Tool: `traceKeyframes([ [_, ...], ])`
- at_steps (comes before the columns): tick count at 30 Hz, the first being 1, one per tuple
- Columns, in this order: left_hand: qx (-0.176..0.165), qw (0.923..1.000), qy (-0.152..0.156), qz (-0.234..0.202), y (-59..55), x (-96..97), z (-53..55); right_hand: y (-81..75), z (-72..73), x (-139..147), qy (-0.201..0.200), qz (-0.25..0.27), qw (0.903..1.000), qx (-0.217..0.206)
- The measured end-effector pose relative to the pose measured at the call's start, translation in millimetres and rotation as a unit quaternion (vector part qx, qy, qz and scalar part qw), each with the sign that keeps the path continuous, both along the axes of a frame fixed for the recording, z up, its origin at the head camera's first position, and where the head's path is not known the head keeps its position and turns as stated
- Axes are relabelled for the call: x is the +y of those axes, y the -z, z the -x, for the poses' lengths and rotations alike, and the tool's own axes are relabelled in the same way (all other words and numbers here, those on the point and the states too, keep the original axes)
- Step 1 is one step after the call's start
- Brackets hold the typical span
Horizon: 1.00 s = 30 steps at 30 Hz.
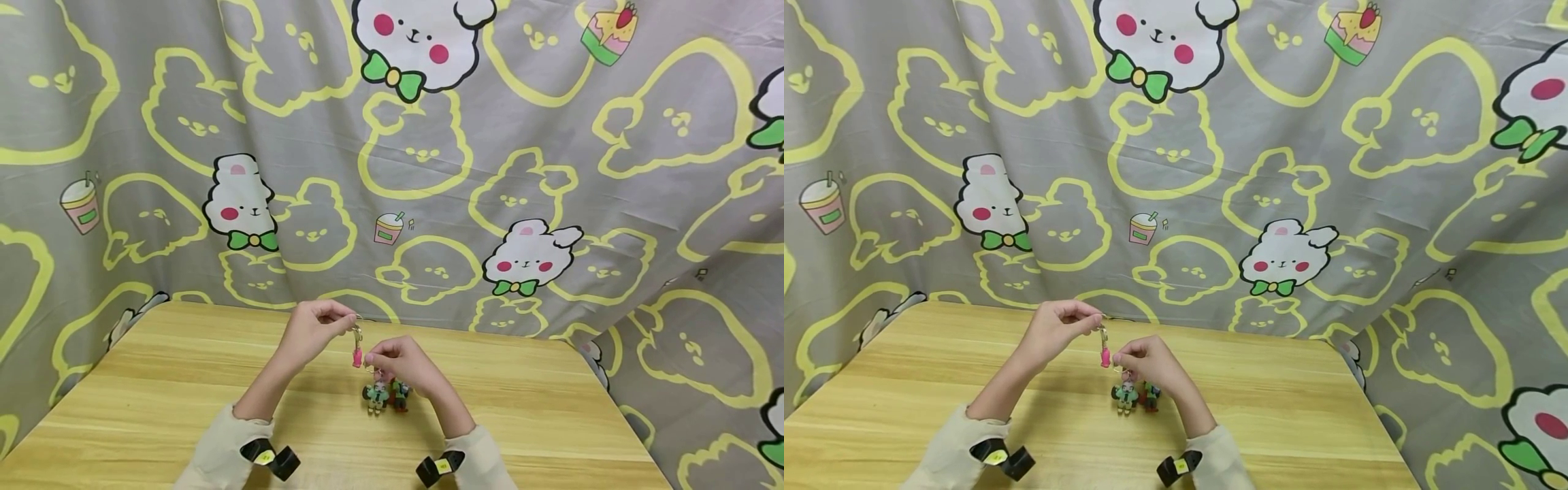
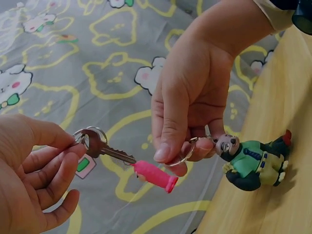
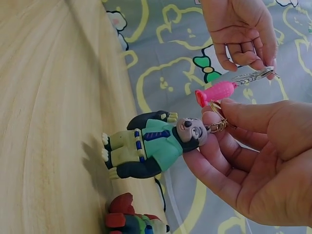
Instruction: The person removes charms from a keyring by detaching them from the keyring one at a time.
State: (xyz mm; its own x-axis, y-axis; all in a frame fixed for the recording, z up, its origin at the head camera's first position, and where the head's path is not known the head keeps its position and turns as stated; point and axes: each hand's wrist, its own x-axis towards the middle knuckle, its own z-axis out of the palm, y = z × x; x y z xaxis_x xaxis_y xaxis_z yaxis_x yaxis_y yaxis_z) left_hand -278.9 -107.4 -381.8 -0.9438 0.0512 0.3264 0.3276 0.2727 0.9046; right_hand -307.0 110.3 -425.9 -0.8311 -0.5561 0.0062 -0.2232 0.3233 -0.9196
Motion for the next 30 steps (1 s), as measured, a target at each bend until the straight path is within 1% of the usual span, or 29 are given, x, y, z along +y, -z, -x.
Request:
traceKeyframes([
  [9,-0.001,1.0,0.0,0.0,0.9,0.0,-0.1,4.7,2.8,-0.8,0.003,0.001,1.0,0.005],
  [19,-0.002,1.0,-0.001,0.001,0.4,0.2,1.4,8.3,3.6,-1.7,-0.009,-0.006,0.9999,-0.002],
  [30,-0.006,1.0,0.0,-0.002,2.0,-0.3,1.5,10.3,3.8,-2.0,0.0,-0.004,0.9999,0.014],
])
